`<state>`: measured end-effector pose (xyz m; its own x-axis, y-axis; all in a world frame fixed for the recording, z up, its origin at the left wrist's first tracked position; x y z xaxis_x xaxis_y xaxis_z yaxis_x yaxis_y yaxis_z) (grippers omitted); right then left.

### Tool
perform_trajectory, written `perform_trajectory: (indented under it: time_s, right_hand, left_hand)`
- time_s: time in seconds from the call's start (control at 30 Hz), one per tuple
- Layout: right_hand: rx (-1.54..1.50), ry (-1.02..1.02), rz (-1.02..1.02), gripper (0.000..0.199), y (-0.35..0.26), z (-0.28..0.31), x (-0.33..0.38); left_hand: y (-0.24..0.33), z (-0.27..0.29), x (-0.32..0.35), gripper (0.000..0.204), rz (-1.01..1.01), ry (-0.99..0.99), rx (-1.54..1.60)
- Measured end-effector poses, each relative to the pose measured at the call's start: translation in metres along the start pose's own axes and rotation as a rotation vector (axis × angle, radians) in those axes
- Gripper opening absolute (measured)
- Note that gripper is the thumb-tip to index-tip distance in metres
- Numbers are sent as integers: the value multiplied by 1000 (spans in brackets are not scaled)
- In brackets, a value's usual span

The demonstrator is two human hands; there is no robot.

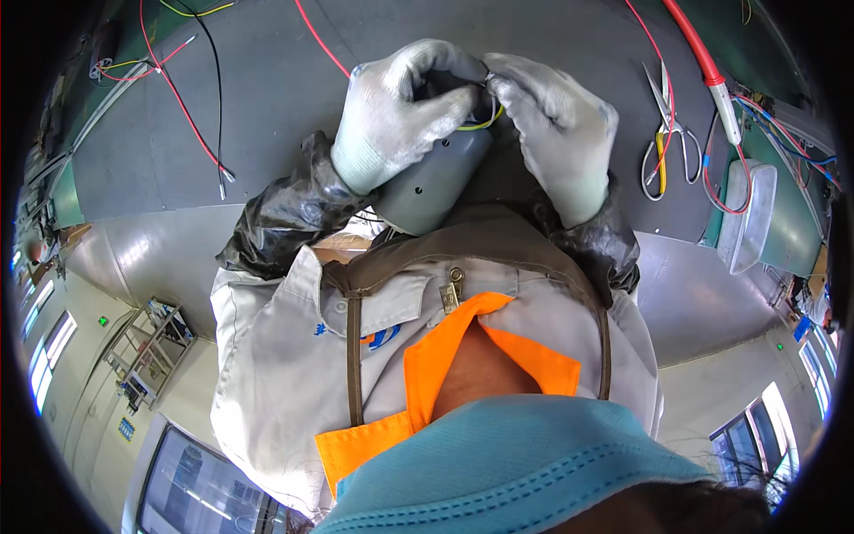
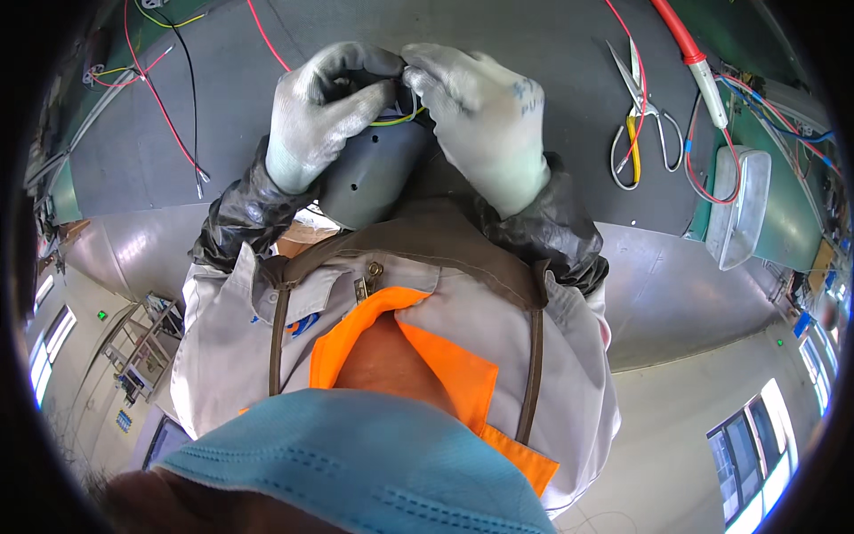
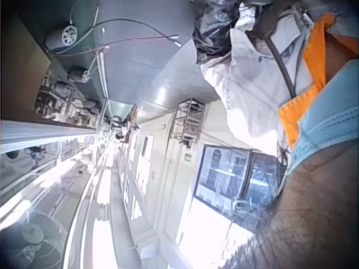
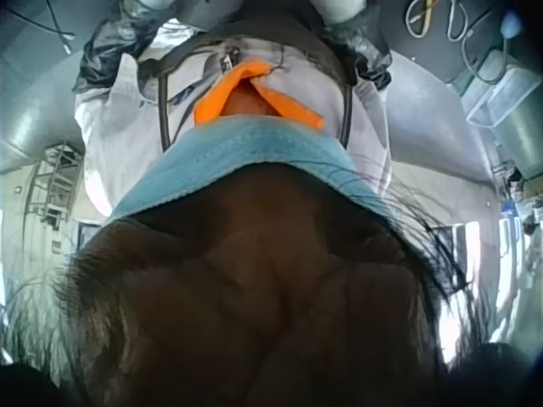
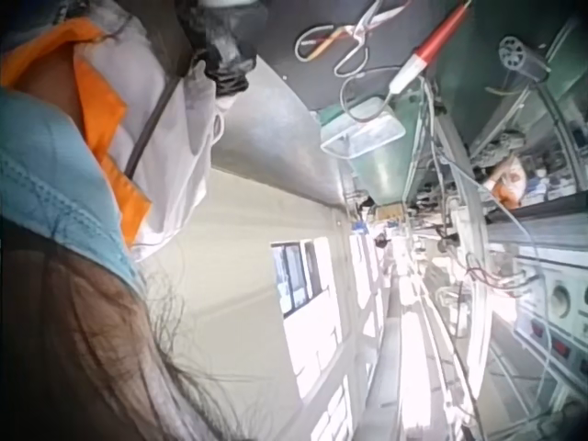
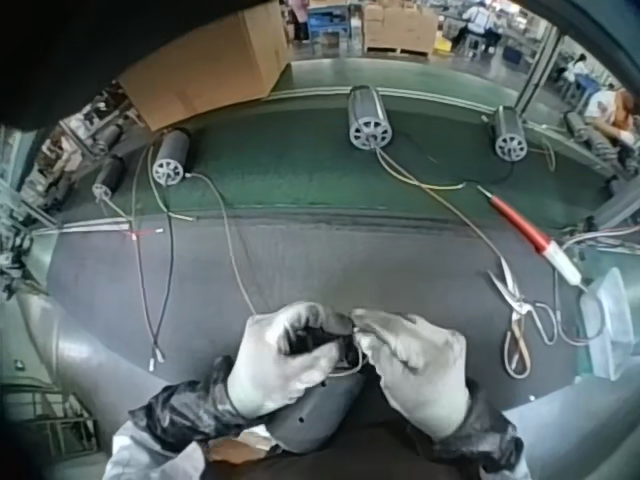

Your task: Assembling and wiring electrical motors at a manual assembly station.

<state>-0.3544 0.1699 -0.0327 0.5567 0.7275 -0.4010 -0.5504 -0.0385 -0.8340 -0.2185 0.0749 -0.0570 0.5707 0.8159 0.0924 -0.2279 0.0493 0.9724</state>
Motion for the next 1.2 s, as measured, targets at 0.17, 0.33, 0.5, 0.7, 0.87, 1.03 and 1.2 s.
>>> perform_trajectory:
  time_s: [0.17,0.33,0.5,0.7,0.87,1.03,1.2]
  right_hand:
    - [138,-64,113,13,8,14,-3]
    - [249,86,193,9,48,21,-22]
    - [264,74,61,8,70,0,-36]
    - [-831,63,-594,22,87,-10,-30]
    - [-854,-365,-650,23,32,-17,2]
    - [-552,-273,-659,21,29,10,-9]
    - [-712,-247,-532,19,12,-53,-54]
  left_hand:
    - [16,6,14,20,-236,216,-100]
    - [-2,8,27,22,-85,352,31]
    - [11,3,29,25,-408,297,-256]
    - [29,-11,28,19,-659,145,-631]
    - [34,-17,25,20,-964,-104,-949]
    - [31,-23,26,41,-1195,-384,-925]
    - [31,-30,29,31,-1137,-423,-838]
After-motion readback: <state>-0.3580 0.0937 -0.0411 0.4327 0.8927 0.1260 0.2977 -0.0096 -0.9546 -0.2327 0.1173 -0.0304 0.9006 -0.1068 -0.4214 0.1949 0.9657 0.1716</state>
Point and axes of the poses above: each hand's wrist, its own x-axis away from the middle knuckle, its own z-axis out of the back of the hand, y = z × x, the point moved 7 cm from there along -x, towards the middle knuckle, and after that the axes turned 13 degrees about y, right-handed, at the moved point
